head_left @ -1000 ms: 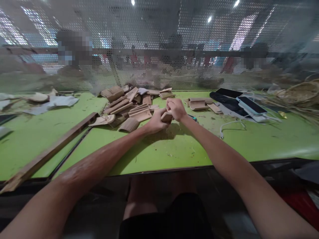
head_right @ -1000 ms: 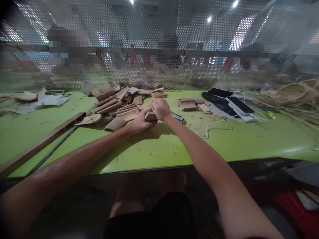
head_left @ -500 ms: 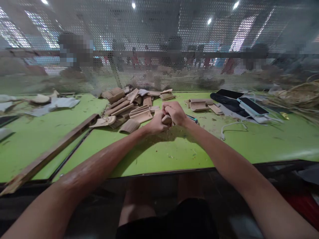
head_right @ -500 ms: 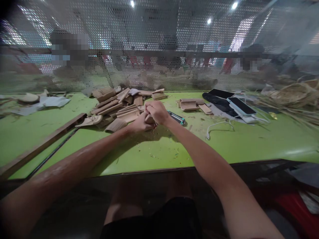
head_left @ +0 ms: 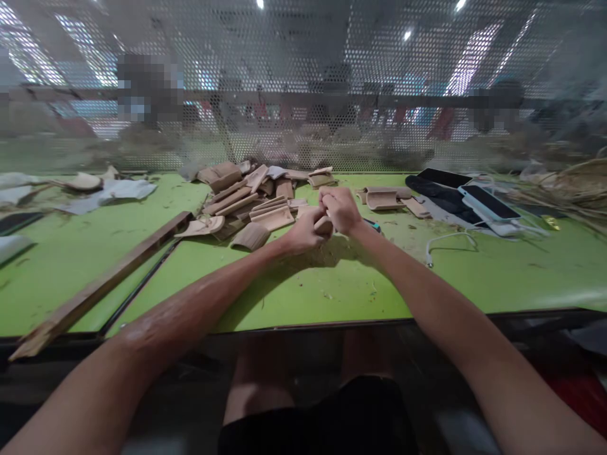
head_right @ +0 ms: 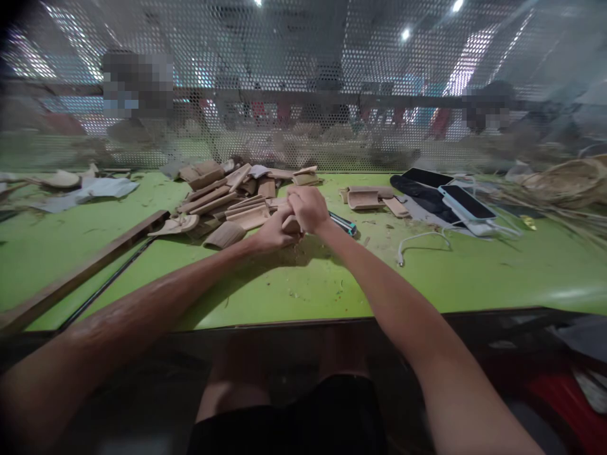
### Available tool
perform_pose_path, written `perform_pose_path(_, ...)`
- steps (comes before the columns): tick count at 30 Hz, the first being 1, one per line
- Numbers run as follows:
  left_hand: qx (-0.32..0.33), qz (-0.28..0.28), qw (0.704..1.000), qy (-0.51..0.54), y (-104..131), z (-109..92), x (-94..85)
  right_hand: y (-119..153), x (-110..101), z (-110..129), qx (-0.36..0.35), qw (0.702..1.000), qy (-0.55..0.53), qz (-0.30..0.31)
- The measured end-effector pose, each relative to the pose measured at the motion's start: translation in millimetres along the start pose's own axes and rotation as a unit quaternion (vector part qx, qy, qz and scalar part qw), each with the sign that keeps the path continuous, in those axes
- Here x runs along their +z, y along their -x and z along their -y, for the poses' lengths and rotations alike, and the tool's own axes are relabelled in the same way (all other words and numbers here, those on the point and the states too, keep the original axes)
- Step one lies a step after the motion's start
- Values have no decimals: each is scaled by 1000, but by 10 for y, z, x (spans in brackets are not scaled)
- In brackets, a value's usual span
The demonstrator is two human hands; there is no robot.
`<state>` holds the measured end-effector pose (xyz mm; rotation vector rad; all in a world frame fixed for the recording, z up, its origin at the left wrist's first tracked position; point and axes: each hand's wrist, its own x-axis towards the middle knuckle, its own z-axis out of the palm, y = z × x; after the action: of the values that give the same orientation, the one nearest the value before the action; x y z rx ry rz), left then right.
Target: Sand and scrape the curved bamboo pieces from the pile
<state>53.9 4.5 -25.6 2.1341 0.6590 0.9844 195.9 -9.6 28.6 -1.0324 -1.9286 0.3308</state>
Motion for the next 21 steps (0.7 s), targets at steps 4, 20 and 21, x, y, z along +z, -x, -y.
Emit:
perform_pose_path(4,-25,6,999,21,43,-63,-17,-43,-44,-303,48,998,9,-25)
perform_pose_path(20,-50,6,998,-46,-49,-62,-4,75,92,326,-35,997,-41,-47)
perform_pose_path(21,-46,3,998,-31,-41,-61,-2,54,86,262,-20,998,-15,-57)
